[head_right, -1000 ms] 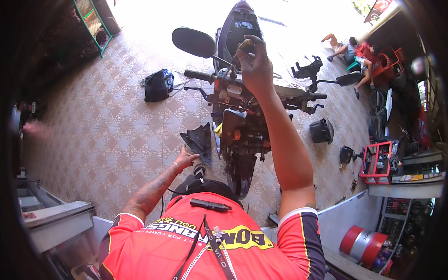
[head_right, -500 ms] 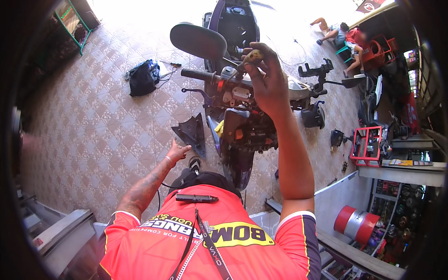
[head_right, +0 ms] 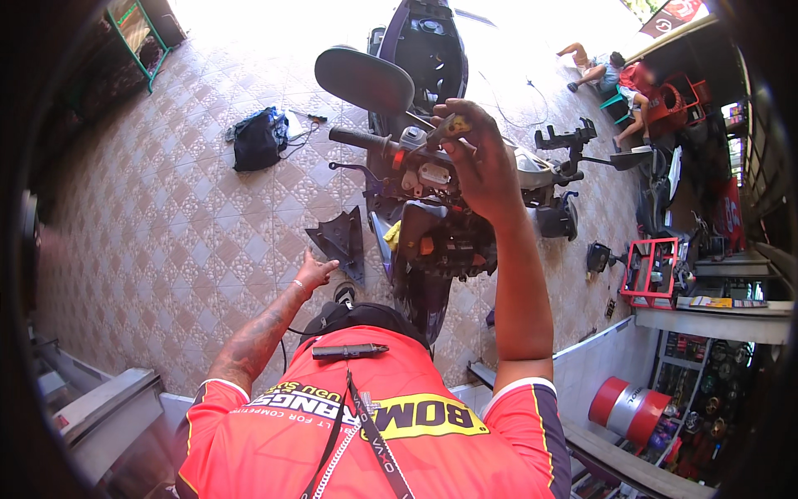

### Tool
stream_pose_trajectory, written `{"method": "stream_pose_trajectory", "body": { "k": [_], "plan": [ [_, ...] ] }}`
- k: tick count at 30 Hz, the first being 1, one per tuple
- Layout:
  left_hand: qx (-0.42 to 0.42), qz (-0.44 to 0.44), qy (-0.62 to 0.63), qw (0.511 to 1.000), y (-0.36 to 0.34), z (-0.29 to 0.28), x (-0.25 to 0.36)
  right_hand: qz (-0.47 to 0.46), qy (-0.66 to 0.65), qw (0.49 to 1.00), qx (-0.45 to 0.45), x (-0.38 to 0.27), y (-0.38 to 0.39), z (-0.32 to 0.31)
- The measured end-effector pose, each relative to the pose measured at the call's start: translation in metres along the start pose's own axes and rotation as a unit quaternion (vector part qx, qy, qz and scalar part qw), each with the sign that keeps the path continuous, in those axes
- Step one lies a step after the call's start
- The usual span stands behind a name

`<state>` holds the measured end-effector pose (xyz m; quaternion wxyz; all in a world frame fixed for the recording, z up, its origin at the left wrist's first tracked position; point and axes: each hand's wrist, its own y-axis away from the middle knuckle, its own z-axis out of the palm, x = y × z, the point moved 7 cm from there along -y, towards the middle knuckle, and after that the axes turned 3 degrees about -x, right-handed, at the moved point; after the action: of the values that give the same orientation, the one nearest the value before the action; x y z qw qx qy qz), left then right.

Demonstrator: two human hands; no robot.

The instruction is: The person works on a motorcycle in a repair shop, using a screwdriver to adjust components near the handlebars and front assembly. The person retrieves a box from the floor and hands it to a person behind a counter, then returns to the motorcycle to continue adjustments.

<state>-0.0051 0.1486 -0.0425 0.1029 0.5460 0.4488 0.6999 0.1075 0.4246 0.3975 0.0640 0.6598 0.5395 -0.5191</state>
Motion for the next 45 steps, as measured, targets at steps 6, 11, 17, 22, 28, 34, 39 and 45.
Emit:
{"method": "stream_pose_trajectory", "body": {
  "k": [6,11,17,22,28,34,39,45],
  "plan": [
    [0.017,0.005,0.024,1.0,0.006,-0.001,0.004,-0.023,0.023,0.999,0.032,-0.001,-0.006,-0.006],
    [0.015,0.015,0.035,0.999,0.004,0.002,0.006,0.015,0.089,0.991,0.096,-0.005,-0.002,-0.002],
    [0.019,0.015,0.022,0.999,0.005,0.006,0.01,0.006,0.066,0.997,0.03,-0.008,-0.006,0.005],
    [0.024,0.005,0.016,1.0,0.006,0.009,0.011,-0.017,-0.008,1.0,0.007,-0.005,-0.013,0.004],
    [0.012,0.005,0.027,1.0,0.001,0.01,0.011,0.005,-0.167,0.966,0.197,0.008,-0.014,0.008],
    [0.009,-0.013,0.03,0.999,0.001,0.012,0.012,-0.005,-0.112,0.947,0.302,0.008,-0.026,0.025],
    [0.007,-0.027,0.024,0.999,-0.001,0.014,0.012,0.011,-0.18,0.945,0.272,0.019,-0.035,0.026],
    [0.007,-0.037,0.016,0.999,-0.009,0.016,0.009,0.026,-0.25,0.932,0.261,0.031,-0.045,0.022]
  ]
}}
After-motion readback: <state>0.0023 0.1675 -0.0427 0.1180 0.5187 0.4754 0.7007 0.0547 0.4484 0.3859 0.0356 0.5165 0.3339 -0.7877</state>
